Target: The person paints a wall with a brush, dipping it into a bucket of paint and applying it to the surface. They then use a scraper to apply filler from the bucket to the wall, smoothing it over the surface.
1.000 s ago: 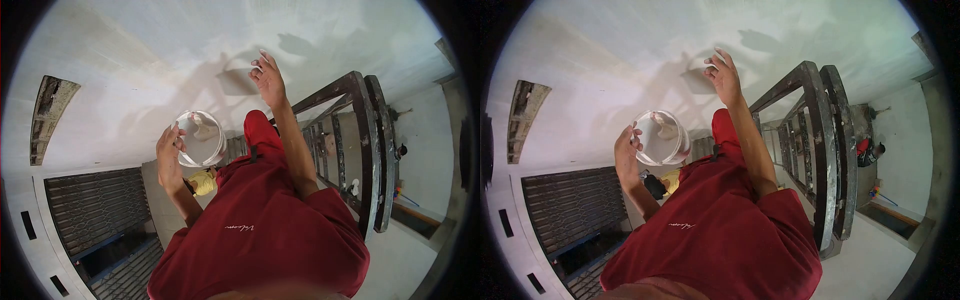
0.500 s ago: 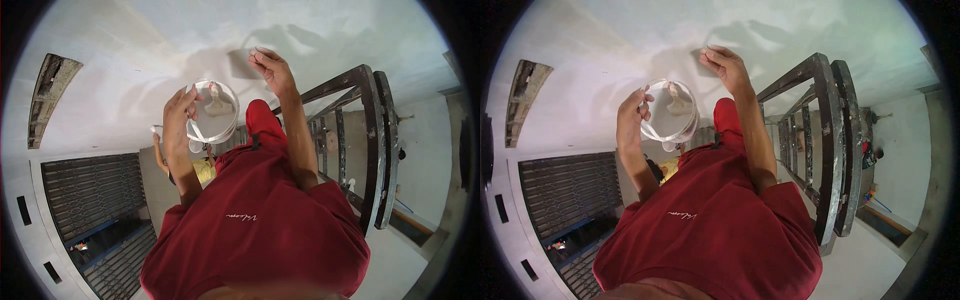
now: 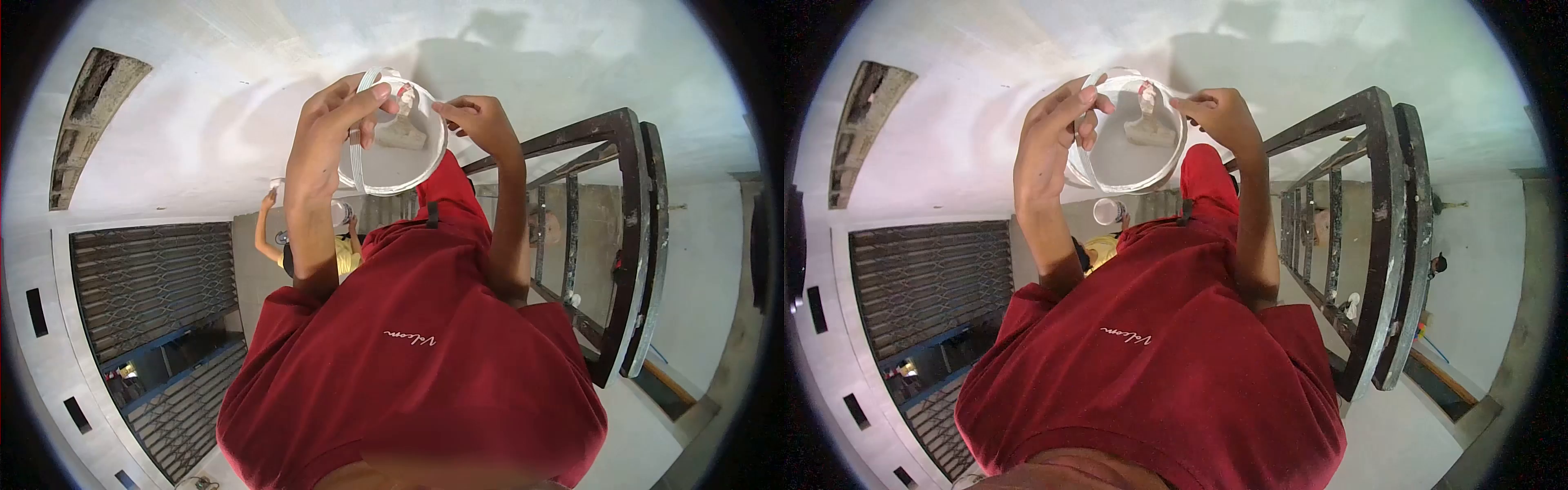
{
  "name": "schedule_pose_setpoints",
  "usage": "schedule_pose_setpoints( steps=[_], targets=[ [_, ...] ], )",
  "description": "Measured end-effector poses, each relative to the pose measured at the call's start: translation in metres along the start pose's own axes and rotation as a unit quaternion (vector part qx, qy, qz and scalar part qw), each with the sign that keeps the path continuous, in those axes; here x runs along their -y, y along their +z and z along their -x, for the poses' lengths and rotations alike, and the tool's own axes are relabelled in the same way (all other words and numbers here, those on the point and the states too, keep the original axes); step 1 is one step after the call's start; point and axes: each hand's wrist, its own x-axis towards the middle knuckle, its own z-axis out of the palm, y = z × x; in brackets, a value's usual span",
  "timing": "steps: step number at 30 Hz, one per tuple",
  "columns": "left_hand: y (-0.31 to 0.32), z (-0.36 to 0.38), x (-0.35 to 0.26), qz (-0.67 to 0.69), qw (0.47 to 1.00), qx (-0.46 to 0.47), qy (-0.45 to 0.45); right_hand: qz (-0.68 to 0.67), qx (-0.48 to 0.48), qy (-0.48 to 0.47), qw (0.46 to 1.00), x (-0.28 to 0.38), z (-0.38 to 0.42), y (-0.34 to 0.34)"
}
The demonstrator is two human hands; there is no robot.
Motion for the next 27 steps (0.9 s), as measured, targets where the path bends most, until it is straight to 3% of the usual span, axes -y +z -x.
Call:
schedule_pose_setpoints(
  steps=[4, 7, 10, 13, 17, 21, 27],
  targets=[
    [0.005, -0.004, -0.003, -0.006, 1.0, 0.018, 0.01, -0.075, -0.039, -0.002, 0.996, 0.0, 0.014, -0.009],
    [0.013, -0.01, -0.004, -0.005, 0.999, 0.039, 0.014, -0.057, -0.063, 0.0, 0.996, 0.003, 0.015, -0.018],
    [0.02, -0.013, -0.003, -0.003, 0.999, 0.051, 0.01, 0.095, -0.154, -0.183, 0.966, 0.022, 0.018, -0.017],
    [0.027, -0.015, -0.004, 0.0, 0.999, 0.047, 0.006, 0.246, -0.177, -0.244, 0.921, 0.032, 0.019, -0.011],
    [0.032, -0.016, -0.002, 0.009, 0.999, 0.051, 0.003, 0.293, -0.18, -0.202, 0.917, 0.031, 0.019, -0.003],
    [0.034, -0.017, 0.0, -0.001, 0.998, 0.057, 0.004, 0.266, -0.15, -0.234, 0.923, 0.031, 0.022, 0.004],
    [0.028, -0.014, 0.005, 0.011, 0.999, 0.043, 0.014, 0.256, -0.125, -0.206, 0.936, 0.027, 0.022, 0.017]
  ],
)
